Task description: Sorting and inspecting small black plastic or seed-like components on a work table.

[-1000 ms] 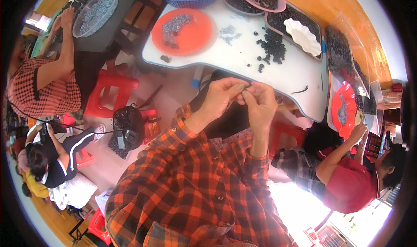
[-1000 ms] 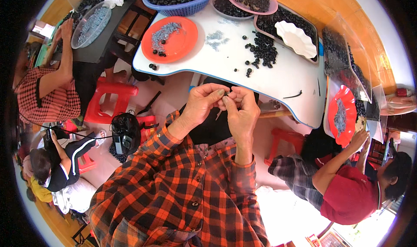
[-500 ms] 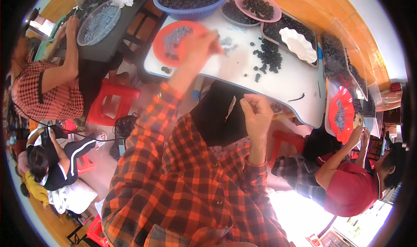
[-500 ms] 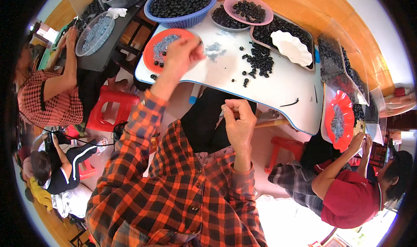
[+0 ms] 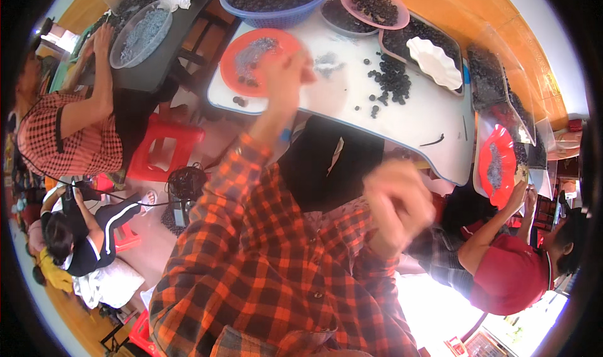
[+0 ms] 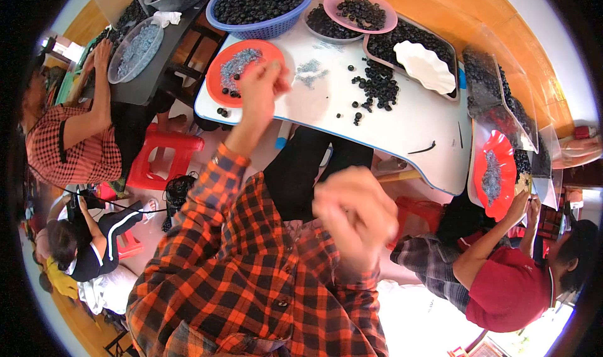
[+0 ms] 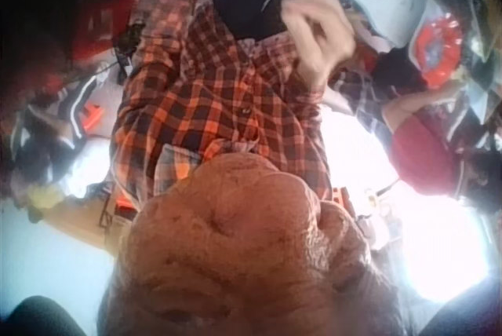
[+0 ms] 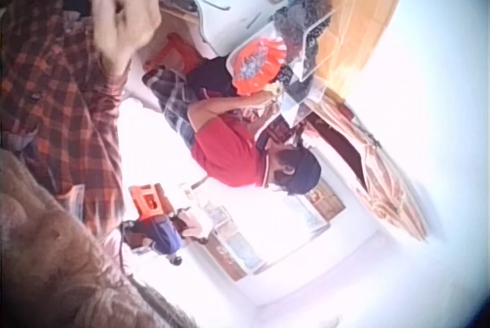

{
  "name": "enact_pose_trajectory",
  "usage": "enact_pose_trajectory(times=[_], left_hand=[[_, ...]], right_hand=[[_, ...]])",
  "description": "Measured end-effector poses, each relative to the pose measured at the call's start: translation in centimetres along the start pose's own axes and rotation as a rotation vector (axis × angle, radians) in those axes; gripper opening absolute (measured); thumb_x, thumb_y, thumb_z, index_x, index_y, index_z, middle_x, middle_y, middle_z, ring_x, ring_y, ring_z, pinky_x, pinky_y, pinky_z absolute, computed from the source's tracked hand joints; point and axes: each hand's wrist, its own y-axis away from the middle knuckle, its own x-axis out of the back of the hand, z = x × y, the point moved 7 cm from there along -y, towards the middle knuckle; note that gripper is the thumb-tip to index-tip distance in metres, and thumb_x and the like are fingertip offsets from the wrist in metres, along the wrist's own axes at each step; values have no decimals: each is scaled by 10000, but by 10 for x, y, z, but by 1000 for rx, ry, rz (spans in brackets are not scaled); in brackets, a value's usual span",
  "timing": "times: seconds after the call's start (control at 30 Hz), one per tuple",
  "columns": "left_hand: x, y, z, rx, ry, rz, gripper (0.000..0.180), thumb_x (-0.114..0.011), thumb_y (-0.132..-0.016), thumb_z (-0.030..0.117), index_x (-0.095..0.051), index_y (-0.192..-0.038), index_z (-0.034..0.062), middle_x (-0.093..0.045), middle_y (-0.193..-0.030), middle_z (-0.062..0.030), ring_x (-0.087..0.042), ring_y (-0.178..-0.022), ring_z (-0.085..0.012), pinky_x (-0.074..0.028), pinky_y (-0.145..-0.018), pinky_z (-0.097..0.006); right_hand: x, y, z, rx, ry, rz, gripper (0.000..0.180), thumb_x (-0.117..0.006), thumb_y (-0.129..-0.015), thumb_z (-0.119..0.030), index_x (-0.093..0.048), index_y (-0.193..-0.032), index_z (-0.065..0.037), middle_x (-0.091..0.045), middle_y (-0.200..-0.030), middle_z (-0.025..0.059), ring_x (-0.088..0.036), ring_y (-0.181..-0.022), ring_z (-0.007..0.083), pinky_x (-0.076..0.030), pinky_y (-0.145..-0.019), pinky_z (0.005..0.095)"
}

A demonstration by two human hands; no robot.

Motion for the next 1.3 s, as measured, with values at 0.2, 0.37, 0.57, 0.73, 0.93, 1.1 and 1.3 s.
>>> enact_pose_trajectory(times=[0.2,0.37,0.57,0.73,0.93,1.1,1.3], left_hand=[[-36,96,-56,250,32,-112,218,-621,-933,183,-657,-1013,-16,-653,-836,-61,-580,-605,-84,-523,-542,-230],[-46,130,-82,313,-6,-235,223,-604,-952,199,-661,-1025,-5,-655,-829,-36,-574,-591,-46,-519,-532,-201],[-50,145,-102,396,-39,-273,207,-610,-948,187,-661,-1030,5,-642,-818,-30,-572,-602,-49,-517,-534,-203],[-53,151,-112,418,-108,-315,213,-624,-937,197,-657,-1009,-1,-633,-807,-25,-572,-602,-55,-518,-531,-207],[-43,150,-120,415,-149,-287,227,-629,-932,210,-655,-981,-10,-630,-800,-29,-579,-609,-61,-529,-532,-216],[-40,152,-128,436,-192,-298,226,-628,-933,210,-655,-973,-11,-631,-797,-30,-579,-608,-60,-529,-529,-218],[-48,154,-133,432,-187,-328,215,-625,-934,202,-655,-964,-8,-632,-790,-30,-581,-610,-62,-529,-529,-218]], right_hand=[[30,-6,-97,627,-746,-89,249,-722,-703,-124,-686,-944,-73,-633,-653,44,-603,-513,151,-417,-479,230],[19,-26,-126,886,-861,-61,76,-509,-847,-14,-536,-781,-39,-581,-626,103,-500,-461,162,-290,-399,280],[31,-9,-140,656,-643,14,98,-517,-899,-94,-556,-989,-85,-578,-683,55,-513,-515,136,-349,-425,285],[29,-12,-139,676,-640,26,97,-529,-886,-86,-563,-976,-82,-580,-689,54,-515,-521,135,-355,-437,280],[26,-14,-132,682,-678,21,96,-543,-869,-76,-571,-961,-78,-583,-695,51,-517,-528,133,-362,-452,275],[27,-16,-128,683,-682,20,96,-555,-856,-68,-577,-949,-75,-585,-701,50,-519,-535,132,-369,-464,270],[29,-16,-128,685,-650,31,96,-569,-840,-58,-585,-933,-72,-588,-708,47,-522,-542,130,-376,-478,265]])
